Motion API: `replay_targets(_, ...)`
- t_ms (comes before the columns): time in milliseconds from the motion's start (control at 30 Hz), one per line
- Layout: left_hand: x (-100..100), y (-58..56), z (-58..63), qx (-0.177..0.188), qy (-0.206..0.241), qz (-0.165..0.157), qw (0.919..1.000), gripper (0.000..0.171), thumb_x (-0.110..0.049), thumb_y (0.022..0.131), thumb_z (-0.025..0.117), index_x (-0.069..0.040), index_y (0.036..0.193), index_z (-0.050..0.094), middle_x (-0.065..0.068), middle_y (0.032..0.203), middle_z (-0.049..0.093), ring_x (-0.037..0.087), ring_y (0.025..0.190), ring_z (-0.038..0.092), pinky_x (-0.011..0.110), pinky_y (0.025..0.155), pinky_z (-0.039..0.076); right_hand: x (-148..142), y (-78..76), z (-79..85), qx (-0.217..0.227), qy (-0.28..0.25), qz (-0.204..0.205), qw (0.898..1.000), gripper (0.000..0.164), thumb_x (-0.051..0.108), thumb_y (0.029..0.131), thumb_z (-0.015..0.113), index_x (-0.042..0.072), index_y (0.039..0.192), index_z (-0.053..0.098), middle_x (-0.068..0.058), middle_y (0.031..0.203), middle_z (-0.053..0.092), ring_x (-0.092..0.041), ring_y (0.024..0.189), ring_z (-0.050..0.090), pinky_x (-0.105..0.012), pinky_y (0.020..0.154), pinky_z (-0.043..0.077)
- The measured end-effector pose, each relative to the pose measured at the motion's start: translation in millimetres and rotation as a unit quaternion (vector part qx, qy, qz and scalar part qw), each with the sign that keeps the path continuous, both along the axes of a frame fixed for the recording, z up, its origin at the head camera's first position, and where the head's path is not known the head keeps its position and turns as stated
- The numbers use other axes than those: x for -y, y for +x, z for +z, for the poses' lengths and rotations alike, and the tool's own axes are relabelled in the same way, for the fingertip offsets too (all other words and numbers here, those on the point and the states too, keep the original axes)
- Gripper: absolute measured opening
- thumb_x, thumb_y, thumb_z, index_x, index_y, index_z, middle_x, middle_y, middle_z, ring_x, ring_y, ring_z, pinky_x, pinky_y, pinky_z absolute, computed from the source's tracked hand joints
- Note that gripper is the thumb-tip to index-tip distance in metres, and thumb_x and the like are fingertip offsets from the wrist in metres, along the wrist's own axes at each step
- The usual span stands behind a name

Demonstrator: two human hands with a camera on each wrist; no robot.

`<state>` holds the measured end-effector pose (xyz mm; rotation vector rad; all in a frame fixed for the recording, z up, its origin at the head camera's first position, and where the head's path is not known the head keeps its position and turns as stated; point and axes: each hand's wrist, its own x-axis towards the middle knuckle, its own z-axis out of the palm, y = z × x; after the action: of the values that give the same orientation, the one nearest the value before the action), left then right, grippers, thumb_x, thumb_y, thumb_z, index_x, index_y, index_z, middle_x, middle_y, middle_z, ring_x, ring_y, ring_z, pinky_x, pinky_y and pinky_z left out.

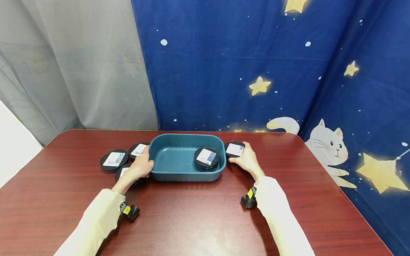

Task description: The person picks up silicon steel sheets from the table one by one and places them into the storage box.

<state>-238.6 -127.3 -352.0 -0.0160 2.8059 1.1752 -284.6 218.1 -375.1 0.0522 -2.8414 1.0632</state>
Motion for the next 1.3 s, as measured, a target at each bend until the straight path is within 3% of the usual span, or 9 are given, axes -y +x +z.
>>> replay_targets(133, 0.2, 0.3, -0.6, -0.003, -0.002, -0.002, 1.0000, 0.063, -0.001, 0.081, 0.032, 0.005, 0.138, 0.005, 0.026, 0.084, 0.056, 0.015, 0.039, 0.049, 0.026, 0.044, 0.041, -3.3, 0.9, -0.6, -0.011, -0.007, -0.003, 1.000, 0.085, 0.024, 0.066, 0.075, -0.005, 0.130, 0.026, -0.030, 0.121, 0.044, -0.041, 0.110, 0.043, -0.048, 0.094, 0.033)
replay_targets(367, 0.6, 0.6, -0.7, -0.007, -0.005, -0.004, 1.0000, 0.064, -0.001, 0.080, 0.032, 0.005, 0.138, 0.006, 0.018, 0.069, 0.055, 0.014, 0.038, 0.048, 0.026, 0.044, 0.041, -3.7, 3.5, 2.8, -0.013, -0.065, -0.027, 0.997, 0.087, 0.025, 0.065, 0.076, 0.001, 0.132, 0.026, -0.026, 0.125, 0.042, -0.037, 0.114, 0.041, -0.047, 0.096, 0.030)
replay_targets(700, 0.7, -0.6, -2.4, -0.010, -0.008, -0.005, 0.9999, 0.064, -0.001, 0.079, 0.032, 0.005, 0.138, 0.007, 0.020, 0.071, 0.056, 0.014, 0.038, 0.049, 0.026, 0.044, 0.041, 0.5, 7.1, 6.7, -0.059, -0.112, -0.049, 0.991, 0.085, 0.028, 0.065, 0.078, 0.004, 0.130, 0.029, -0.021, 0.127, 0.043, -0.033, 0.116, 0.041, -0.044, 0.097, 0.030)
replay_targets(1300, 1.5, -2.0, -4.0, -0.015, -0.008, -0.006, 0.9998, 0.064, -0.001, 0.079, 0.032, 0.005, 0.137, 0.007, 0.018, 0.068, 0.055, 0.014, 0.038, 0.048, 0.026, 0.044, 0.040, 27.3, 20.1, 24.4, -0.100, -0.164, 0.020, 0.981, 0.081, 0.020, 0.066, 0.078, 0.005, 0.131, 0.030, -0.017, 0.126, 0.043, -0.030, 0.114, 0.041, -0.043, 0.097, 0.031)
